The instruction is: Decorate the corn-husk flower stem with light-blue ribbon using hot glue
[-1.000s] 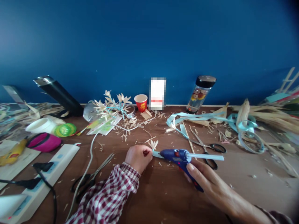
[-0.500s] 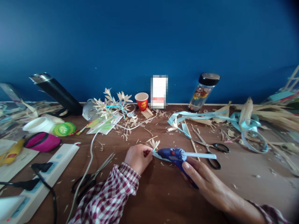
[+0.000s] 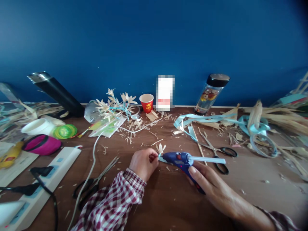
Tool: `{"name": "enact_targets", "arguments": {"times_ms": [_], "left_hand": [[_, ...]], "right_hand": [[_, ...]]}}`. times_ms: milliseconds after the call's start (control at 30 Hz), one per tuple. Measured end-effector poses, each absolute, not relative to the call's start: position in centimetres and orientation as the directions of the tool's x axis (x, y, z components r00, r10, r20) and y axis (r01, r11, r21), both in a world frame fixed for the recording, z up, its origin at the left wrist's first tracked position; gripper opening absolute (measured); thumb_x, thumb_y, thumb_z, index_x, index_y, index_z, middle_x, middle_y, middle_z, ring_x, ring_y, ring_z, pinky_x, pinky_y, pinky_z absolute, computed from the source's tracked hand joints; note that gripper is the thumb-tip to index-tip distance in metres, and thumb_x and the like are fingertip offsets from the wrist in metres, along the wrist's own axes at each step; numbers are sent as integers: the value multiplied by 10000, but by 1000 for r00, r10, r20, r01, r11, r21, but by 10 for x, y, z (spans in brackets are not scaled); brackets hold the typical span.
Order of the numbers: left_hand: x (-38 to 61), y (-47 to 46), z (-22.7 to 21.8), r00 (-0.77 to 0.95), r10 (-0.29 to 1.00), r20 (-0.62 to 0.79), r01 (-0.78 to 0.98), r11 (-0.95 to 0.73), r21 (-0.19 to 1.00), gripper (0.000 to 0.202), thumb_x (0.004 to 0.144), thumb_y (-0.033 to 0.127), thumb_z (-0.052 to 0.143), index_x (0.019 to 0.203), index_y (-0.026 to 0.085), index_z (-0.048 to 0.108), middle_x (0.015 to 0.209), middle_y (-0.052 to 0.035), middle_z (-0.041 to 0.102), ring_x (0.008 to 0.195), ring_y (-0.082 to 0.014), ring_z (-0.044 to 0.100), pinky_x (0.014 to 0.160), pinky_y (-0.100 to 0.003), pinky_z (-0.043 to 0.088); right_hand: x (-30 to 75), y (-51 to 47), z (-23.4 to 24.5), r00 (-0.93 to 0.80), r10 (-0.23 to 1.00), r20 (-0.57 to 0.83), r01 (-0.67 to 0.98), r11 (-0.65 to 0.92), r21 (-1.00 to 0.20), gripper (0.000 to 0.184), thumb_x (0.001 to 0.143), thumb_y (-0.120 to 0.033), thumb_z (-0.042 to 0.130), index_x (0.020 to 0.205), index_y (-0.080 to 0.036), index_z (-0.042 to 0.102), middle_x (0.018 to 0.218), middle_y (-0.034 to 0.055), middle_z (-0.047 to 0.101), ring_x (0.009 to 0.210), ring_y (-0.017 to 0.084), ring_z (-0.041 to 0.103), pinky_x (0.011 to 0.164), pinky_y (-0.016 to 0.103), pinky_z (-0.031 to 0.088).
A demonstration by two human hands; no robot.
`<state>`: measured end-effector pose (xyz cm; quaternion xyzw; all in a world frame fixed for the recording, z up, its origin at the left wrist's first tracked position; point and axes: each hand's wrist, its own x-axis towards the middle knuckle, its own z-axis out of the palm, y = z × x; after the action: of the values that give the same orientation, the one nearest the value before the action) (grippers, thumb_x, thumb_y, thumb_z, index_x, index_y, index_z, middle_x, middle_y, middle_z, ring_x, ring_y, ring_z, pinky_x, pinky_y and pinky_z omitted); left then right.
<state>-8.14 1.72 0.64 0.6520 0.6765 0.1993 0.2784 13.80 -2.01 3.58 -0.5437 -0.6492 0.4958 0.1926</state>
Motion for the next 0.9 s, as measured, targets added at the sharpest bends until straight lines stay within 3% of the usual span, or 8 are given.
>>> {"name": "enact_targets", "arguments": {"times_ms": [600,900], "left_hand": [[-83,14,6,36,994,-99,781,34,623,128,715,240,567,709,199,688,637,-7,701,583,-144,630,571,-242,436],[-84,16,3,54,995,-86,786,11,618,133,727,257,557,701,201,675,652,0,698,598,-148,624,594,-251,446]], "right_hand": [[135,-17,29,-302,919,-253,573,-37,-819,378,913,-470,359,848,-194,607,757,24,612,702,180,554,634,285,460],[137,-16,31,-316,917,-243,572,-20,-820,383,925,-461,343,757,-199,567,701,12,583,661,162,540,604,263,450]]}}
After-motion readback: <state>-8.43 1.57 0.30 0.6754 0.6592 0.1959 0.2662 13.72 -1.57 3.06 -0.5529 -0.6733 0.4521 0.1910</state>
